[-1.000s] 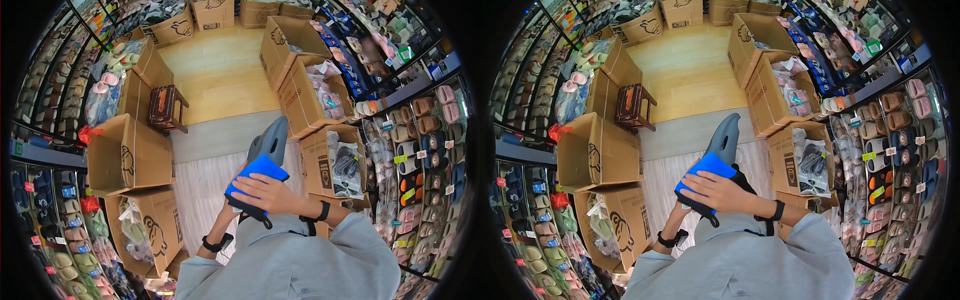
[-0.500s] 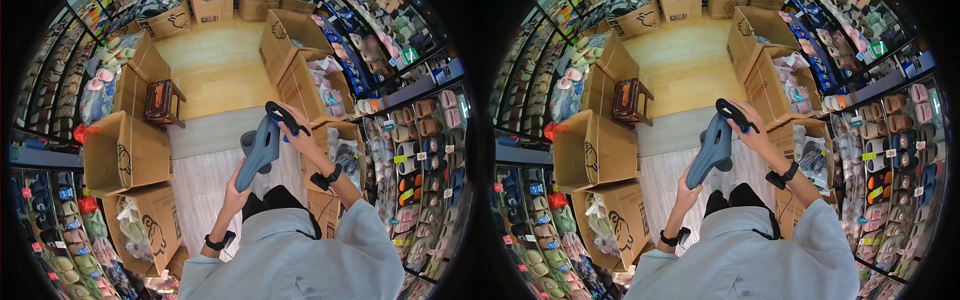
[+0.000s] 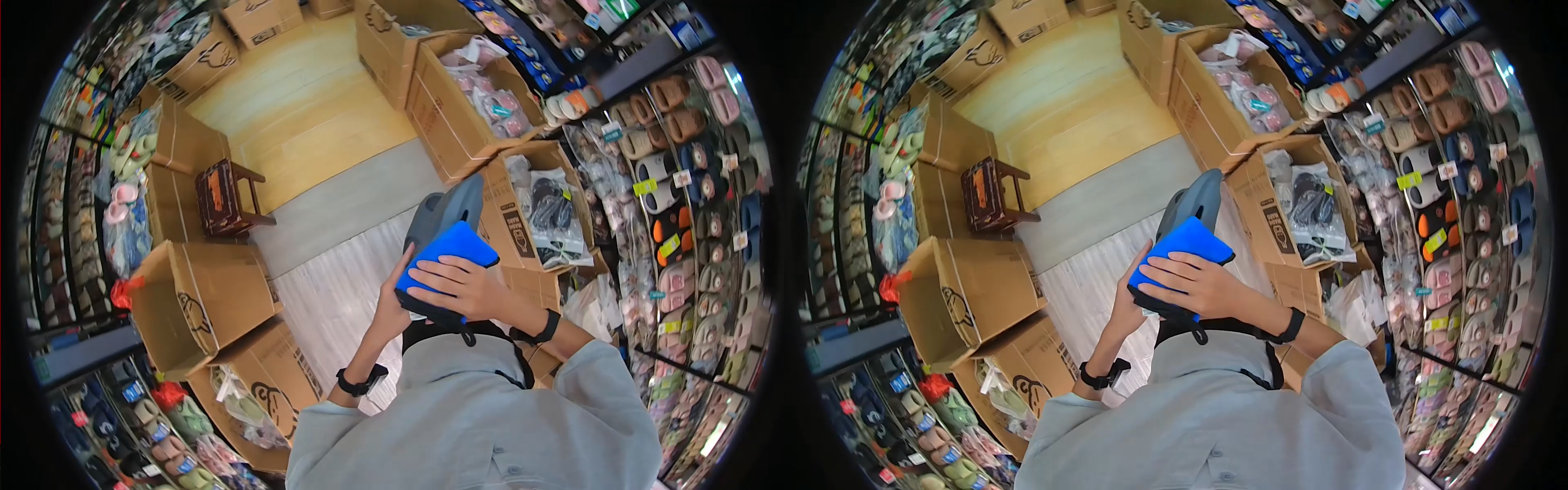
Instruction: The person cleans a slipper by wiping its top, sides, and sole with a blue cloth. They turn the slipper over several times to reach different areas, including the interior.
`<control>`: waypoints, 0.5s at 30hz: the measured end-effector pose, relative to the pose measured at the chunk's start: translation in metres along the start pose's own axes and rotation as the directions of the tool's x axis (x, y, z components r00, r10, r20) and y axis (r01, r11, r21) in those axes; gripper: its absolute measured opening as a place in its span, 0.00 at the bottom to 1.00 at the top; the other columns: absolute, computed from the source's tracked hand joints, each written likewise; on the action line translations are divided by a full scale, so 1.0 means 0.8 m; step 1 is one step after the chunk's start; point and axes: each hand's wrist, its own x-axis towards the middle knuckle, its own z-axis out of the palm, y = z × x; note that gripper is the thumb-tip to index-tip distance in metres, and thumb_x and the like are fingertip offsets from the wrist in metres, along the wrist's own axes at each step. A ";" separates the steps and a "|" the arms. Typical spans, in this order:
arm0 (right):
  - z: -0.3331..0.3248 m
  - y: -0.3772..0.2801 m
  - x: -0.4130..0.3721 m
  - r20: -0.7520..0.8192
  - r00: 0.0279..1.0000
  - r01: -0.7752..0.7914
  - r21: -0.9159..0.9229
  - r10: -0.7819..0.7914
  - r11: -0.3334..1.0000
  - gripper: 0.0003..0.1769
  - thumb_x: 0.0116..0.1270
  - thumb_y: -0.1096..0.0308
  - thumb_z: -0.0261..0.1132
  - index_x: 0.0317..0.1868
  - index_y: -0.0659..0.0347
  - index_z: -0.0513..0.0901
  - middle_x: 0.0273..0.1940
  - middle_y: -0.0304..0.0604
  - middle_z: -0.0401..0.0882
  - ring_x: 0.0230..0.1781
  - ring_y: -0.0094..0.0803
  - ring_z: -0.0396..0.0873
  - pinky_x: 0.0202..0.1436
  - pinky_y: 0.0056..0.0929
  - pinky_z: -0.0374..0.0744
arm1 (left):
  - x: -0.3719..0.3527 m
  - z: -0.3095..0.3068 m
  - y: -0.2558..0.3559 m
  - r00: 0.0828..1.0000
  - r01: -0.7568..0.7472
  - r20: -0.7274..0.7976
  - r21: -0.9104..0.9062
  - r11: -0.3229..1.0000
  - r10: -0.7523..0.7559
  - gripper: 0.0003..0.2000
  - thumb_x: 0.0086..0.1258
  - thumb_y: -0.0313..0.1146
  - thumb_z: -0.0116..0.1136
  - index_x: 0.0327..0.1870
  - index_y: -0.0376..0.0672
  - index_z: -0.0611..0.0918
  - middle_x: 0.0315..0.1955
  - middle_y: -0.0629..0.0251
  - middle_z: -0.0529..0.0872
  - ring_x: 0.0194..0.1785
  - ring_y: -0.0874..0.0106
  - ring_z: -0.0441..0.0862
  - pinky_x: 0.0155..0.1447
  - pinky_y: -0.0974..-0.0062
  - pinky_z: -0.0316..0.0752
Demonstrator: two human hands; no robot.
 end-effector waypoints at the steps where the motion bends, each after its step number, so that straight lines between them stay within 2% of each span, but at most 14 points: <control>1: -0.009 0.004 -0.013 -0.015 1.000 -0.013 -0.018 0.013 1.000 0.36 0.71 0.54 0.72 0.78 0.52 0.80 0.78 0.48 0.78 0.80 0.45 0.76 0.81 0.49 0.72 | 0.007 0.010 0.002 0.999 0.021 0.024 -0.022 1.000 -0.020 0.44 0.69 0.15 0.59 0.90 0.37 0.62 0.79 0.48 0.77 0.79 0.66 0.77 0.81 0.68 0.69; 3: -0.038 0.014 -0.040 -0.028 0.995 -0.095 -0.077 0.094 0.992 0.36 0.72 0.51 0.72 0.78 0.50 0.81 0.78 0.47 0.79 0.78 0.43 0.78 0.80 0.48 0.73 | 0.016 0.034 0.011 0.996 0.061 0.073 -0.062 0.996 -0.056 0.45 0.66 0.13 0.56 0.90 0.37 0.63 0.80 0.48 0.76 0.79 0.66 0.76 0.81 0.69 0.69; 6: -0.087 0.034 -0.081 -0.184 0.946 -0.294 -0.128 0.268 0.947 0.35 0.72 0.46 0.74 0.76 0.50 0.84 0.77 0.48 0.81 0.77 0.46 0.79 0.81 0.51 0.72 | 0.026 0.067 0.034 0.994 -0.015 0.112 0.086 0.996 0.005 0.47 0.60 0.12 0.50 0.90 0.38 0.63 0.80 0.48 0.76 0.80 0.66 0.76 0.81 0.71 0.68; 7: -0.102 0.046 -0.096 -0.234 0.929 -0.324 -0.149 0.285 0.934 0.35 0.72 0.46 0.74 0.75 0.51 0.84 0.76 0.49 0.81 0.77 0.47 0.79 0.81 0.52 0.71 | 0.027 0.081 0.044 0.990 0.044 0.132 0.050 0.998 -0.050 0.48 0.56 0.13 0.48 0.88 0.35 0.64 0.84 0.49 0.72 0.86 0.63 0.68 0.87 0.68 0.59; 9: -0.132 0.059 -0.119 -0.340 0.875 -0.412 -0.146 0.345 0.899 0.36 0.73 0.45 0.74 0.75 0.55 0.84 0.76 0.50 0.81 0.78 0.50 0.79 0.82 0.55 0.70 | 0.028 0.106 0.052 0.986 0.003 0.164 0.084 0.996 -0.017 0.48 0.56 0.13 0.48 0.88 0.35 0.65 0.84 0.49 0.71 0.87 0.63 0.68 0.86 0.69 0.58; 10: -0.142 0.070 -0.132 -0.425 0.841 -0.415 -0.112 0.334 0.903 0.34 0.75 0.48 0.72 0.75 0.59 0.83 0.76 0.52 0.81 0.78 0.53 0.78 0.83 0.56 0.69 | 0.026 0.120 0.056 0.984 -0.017 0.177 0.101 0.995 -0.001 0.48 0.56 0.13 0.49 0.88 0.35 0.65 0.84 0.50 0.71 0.87 0.64 0.68 0.86 0.70 0.58; 12: -0.165 0.074 -0.148 -0.554 0.723 -0.452 0.074 0.413 0.889 0.32 0.79 0.50 0.69 0.74 0.63 0.83 0.73 0.53 0.83 0.76 0.54 0.78 0.83 0.53 0.69 | 0.021 0.151 0.067 0.981 -0.025 0.195 0.076 0.997 0.010 0.48 0.56 0.12 0.47 0.88 0.34 0.64 0.84 0.49 0.71 0.87 0.64 0.67 0.86 0.71 0.56; 14: -0.174 0.075 -0.173 -0.598 0.549 -0.434 0.393 0.584 0.811 0.29 0.83 0.53 0.67 0.73 0.66 0.82 0.71 0.54 0.84 0.74 0.49 0.80 0.81 0.46 0.70 | 0.014 0.179 0.074 0.979 -0.011 0.206 0.059 0.998 -0.001 0.48 0.56 0.12 0.47 0.88 0.34 0.64 0.84 0.49 0.71 0.87 0.63 0.66 0.87 0.72 0.55; 15: -0.172 0.068 -0.189 -0.555 0.411 -0.424 0.586 0.723 0.691 0.28 0.86 0.54 0.65 0.72 0.68 0.82 0.69 0.51 0.85 0.71 0.40 0.80 0.77 0.37 0.73 | 0.009 0.191 0.075 0.978 0.007 0.210 0.052 0.999 -0.017 0.48 0.56 0.12 0.47 0.88 0.34 0.65 0.84 0.49 0.71 0.87 0.63 0.66 0.87 0.71 0.55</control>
